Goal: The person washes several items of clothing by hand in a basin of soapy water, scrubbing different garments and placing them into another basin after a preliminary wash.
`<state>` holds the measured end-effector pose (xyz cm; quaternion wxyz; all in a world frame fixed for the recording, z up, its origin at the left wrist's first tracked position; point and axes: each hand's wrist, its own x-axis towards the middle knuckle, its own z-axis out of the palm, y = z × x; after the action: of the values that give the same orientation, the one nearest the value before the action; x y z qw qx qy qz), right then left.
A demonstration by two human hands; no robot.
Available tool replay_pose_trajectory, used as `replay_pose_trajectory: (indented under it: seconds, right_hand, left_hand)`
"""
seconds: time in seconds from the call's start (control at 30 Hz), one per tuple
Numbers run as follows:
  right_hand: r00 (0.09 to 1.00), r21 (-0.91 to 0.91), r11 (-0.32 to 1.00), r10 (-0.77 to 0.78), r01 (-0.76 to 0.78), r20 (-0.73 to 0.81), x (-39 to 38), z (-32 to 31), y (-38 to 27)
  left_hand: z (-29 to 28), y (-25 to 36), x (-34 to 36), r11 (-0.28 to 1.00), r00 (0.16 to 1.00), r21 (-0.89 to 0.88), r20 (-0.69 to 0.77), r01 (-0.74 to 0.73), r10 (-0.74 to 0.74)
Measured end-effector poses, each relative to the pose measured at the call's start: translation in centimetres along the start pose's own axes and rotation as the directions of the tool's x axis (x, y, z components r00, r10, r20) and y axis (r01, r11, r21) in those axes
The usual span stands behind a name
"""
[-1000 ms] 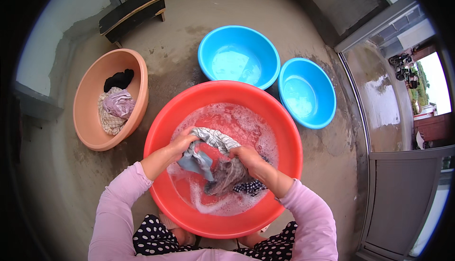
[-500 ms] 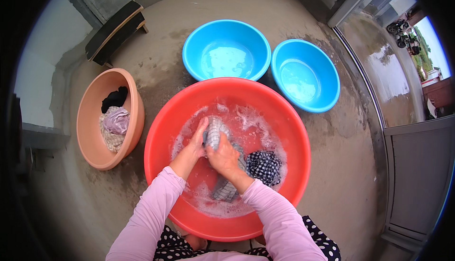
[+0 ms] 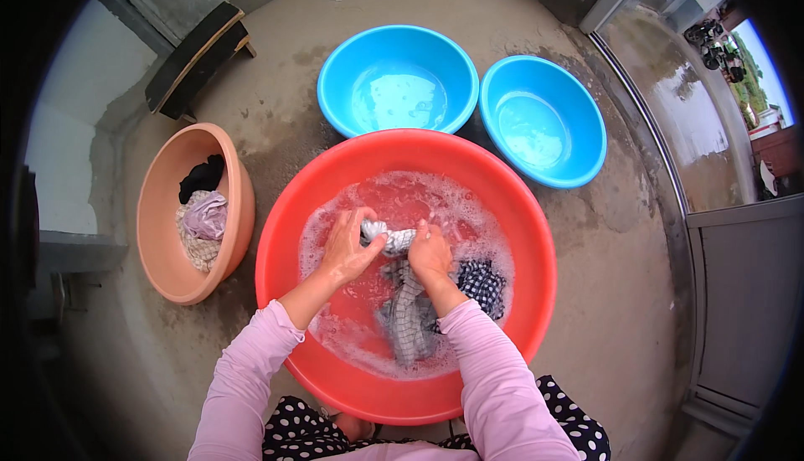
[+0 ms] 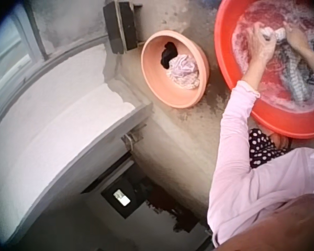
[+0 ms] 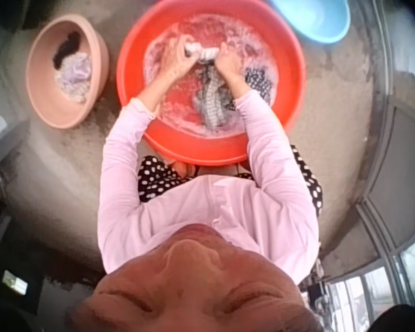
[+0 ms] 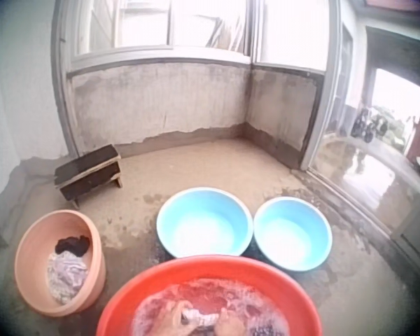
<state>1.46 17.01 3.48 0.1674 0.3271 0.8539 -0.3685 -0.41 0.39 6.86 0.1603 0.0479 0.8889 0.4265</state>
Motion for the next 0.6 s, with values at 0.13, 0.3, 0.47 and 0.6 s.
replay_pose_trajectory:
  seconds: [0.13,0.3,0.47,0.6]
  right_hand:
    - [0.919,-0.371,0.844,-0.321,0.388,0.229,-3.1,0.6,2.5]
    - [0.996,-0.057,0.995,-0.084,0.084,0.004,-1.7,0.3,-0.4]
    - [0.893,0.101,0.89,-0.449,0.444,0.036,-8.4,0.5,-2.8]
    - [0.9,0.22,0.904,-0.404,0.366,0.163,-10.8,0.6,-3.7]
  left_hand:
    - [0.3,-3.2,-0.3,0.812,0.989,0.572,-0.008,-0.115,0.146]
    - [5.5,-4.3,1.9,0.927,0.942,-0.19,-0.028,0.323,-0.334]
    - [5.0,-6.8,5.1,-0.008,0.833,-0.867,0.48,0.498,-0.275]
    - [8.1,-8.9,3.1,-0.079,0.872,-0.891,0.455,0.448,-0.183]
